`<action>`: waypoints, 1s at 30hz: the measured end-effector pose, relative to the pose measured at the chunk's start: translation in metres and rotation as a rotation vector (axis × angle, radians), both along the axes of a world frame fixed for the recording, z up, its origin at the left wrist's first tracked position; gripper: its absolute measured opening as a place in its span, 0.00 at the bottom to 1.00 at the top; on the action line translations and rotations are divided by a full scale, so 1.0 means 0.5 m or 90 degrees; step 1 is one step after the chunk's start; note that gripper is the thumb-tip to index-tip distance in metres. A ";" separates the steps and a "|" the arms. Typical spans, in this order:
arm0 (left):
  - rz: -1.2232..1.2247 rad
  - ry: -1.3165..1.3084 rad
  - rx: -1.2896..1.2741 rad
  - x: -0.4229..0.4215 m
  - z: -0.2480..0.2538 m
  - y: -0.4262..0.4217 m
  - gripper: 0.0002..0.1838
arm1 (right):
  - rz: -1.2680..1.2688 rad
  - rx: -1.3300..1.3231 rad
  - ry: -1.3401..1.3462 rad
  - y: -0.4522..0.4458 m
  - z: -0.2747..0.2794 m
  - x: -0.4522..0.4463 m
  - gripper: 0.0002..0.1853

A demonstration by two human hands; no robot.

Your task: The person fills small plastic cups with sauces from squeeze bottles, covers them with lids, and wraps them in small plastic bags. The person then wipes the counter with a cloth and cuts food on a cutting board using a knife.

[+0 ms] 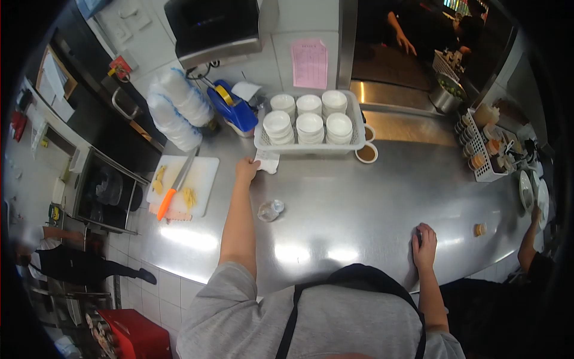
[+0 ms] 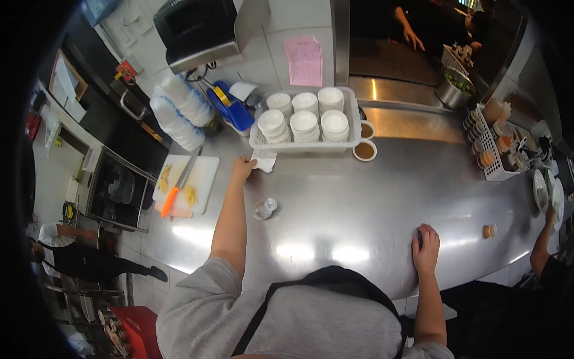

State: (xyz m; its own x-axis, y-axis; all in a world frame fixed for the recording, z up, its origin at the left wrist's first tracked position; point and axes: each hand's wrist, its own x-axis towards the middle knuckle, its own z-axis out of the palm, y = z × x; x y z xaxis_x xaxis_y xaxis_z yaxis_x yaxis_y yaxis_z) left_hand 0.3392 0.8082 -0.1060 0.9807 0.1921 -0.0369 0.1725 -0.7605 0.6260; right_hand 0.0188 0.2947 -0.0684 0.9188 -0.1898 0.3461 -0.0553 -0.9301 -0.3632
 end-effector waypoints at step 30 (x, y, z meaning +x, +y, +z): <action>-0.176 -0.931 0.507 -0.029 0.937 -0.241 0.17 | -0.009 0.043 -0.013 -0.010 0.005 -0.017 0.15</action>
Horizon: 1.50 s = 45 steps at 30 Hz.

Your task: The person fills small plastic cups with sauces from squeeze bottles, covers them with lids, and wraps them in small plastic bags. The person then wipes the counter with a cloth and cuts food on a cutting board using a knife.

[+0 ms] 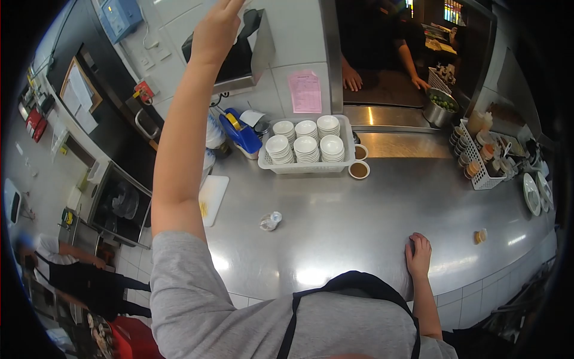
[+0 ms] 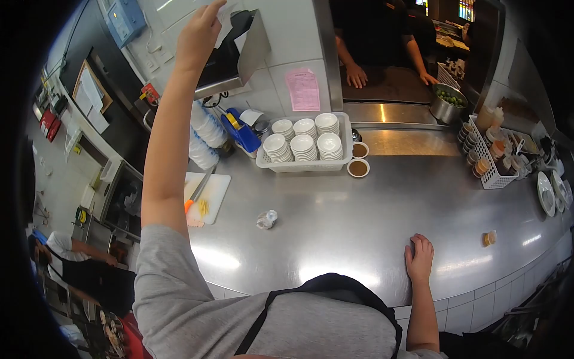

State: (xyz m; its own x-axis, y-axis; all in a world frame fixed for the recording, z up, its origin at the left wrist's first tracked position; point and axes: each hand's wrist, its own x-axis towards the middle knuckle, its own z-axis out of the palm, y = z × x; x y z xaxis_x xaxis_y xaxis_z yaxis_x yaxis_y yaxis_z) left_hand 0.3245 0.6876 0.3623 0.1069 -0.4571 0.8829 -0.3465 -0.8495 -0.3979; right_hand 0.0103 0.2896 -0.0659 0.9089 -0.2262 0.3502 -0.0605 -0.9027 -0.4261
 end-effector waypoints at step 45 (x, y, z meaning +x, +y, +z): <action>0.189 0.092 -0.735 0.251 -0.496 0.480 0.28 | 0.012 0.040 0.028 -0.006 -0.002 0.016 0.15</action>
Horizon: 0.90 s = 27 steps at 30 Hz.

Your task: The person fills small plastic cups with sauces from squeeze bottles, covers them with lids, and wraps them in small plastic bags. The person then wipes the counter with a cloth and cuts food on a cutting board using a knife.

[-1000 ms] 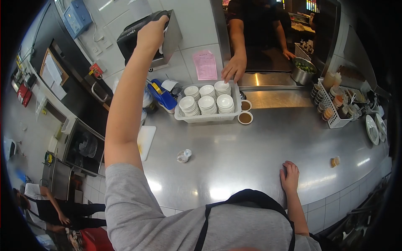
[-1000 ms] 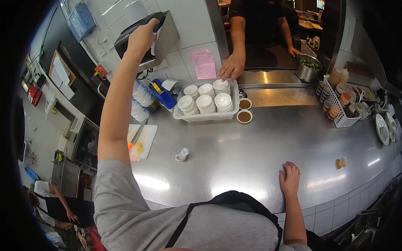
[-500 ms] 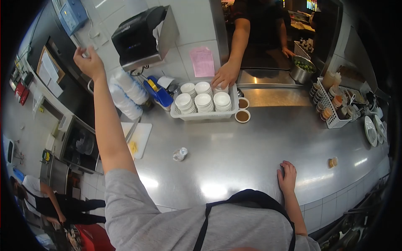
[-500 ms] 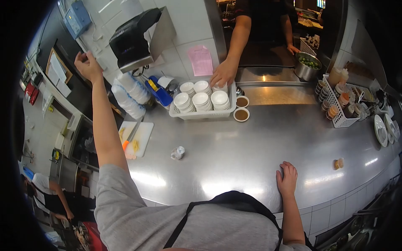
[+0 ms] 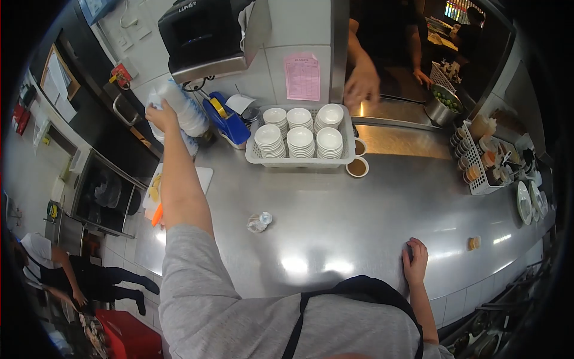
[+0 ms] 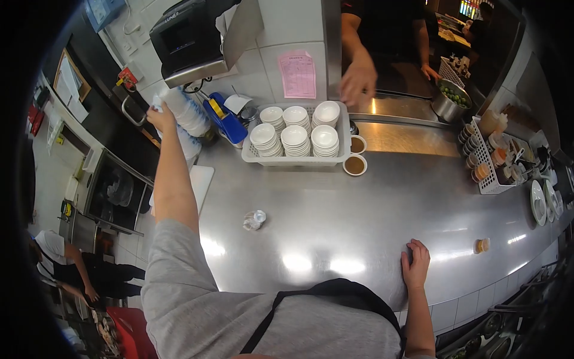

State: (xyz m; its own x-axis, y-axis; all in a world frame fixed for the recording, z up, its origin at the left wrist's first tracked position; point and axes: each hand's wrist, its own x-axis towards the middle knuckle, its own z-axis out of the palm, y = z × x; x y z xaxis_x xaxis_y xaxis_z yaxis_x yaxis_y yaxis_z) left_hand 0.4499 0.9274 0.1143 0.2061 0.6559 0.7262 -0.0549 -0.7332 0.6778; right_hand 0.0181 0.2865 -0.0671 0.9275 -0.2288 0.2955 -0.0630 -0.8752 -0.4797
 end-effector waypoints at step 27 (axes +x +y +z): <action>-0.058 0.162 0.165 0.206 0.135 0.178 0.14 | -0.037 -0.071 -0.017 0.016 0.022 -0.011 0.13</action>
State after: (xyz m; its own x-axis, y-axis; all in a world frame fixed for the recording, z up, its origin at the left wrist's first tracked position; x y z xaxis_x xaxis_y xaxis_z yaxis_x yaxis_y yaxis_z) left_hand 0.5531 1.0163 0.1816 0.4505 0.4273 0.7839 0.0194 -0.8825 0.4699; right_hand 0.0126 0.2942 -0.0562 0.9053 -0.2457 0.3467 -0.1029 -0.9184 -0.3820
